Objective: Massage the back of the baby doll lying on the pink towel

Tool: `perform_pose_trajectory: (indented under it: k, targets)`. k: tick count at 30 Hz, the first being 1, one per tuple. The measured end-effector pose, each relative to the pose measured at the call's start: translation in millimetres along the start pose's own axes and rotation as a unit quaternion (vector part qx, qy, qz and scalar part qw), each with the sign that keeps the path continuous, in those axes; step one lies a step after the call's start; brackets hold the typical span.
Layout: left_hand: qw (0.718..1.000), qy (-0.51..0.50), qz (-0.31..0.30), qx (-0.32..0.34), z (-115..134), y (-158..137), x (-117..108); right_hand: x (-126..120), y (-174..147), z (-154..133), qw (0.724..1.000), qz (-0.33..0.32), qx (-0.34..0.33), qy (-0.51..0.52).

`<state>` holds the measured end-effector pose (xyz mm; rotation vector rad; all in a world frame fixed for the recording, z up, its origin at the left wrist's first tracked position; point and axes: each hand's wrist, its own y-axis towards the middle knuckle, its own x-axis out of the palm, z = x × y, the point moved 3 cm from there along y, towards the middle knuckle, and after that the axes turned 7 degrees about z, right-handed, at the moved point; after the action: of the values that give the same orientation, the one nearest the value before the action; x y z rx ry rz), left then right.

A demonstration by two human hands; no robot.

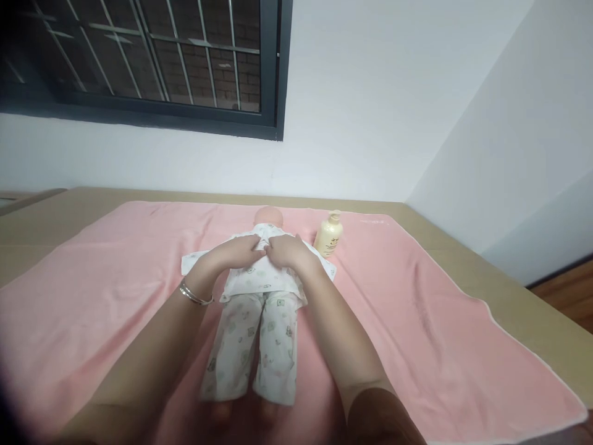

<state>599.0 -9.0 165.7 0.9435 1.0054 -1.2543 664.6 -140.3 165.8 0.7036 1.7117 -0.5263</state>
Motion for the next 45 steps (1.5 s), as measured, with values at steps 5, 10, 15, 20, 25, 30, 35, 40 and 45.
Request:
perform_pose_trajectory:
  k: [5, 10, 15, 20, 25, 30, 35, 40, 45]
  targets:
    - [0.998, 0.022, 0.001, -0.057, 3.0, -0.3, -0.6, -2.5, 2.3, 4.0, 0.999, 0.022, 0.01, 0.048]
    - [0.993, -0.02, 0.101, -0.061, -23.9, 26.6, 28.0, 26.8, 29.3, 21.0, 0.992, 0.113, 0.038, 0.03]
    - [0.993, -0.021, 0.091, -0.071, -27.8, 26.8, 31.6, 35.6, 33.9, 18.7, 0.99, 0.128, 0.051, -0.007]
    - [0.999, 0.007, 0.002, -0.039, -0.7, -0.8, 1.9, 16.5, 12.5, -2.1, 0.996, 0.072, 0.05, -0.027]
    - [0.998, -0.005, -0.067, 0.003, 2.7, -7.6, -8.7, 7.6, 2.3, -15.4, 0.998, 0.035, 0.031, -0.051]
    - [0.998, -0.028, 0.052, -0.03, -24.0, 18.9, 16.6, 17.5, 19.8, 12.6, 0.99, 0.115, 0.075, 0.036]
    - [0.989, -0.022, 0.116, -0.085, -33.1, 32.8, 36.4, 31.4, 31.8, 24.7, 0.988, 0.126, 0.076, 0.046]
    - [0.994, 0.018, 0.075, -0.075, -12.3, 17.2, 17.7, 20.8, 17.7, 2.8, 0.992, 0.099, 0.073, -0.014]
    - [0.998, 0.028, 0.014, -0.061, 2.2, 1.1, -0.3, 5.7, 1.9, -13.4, 0.998, 0.052, 0.032, -0.031]
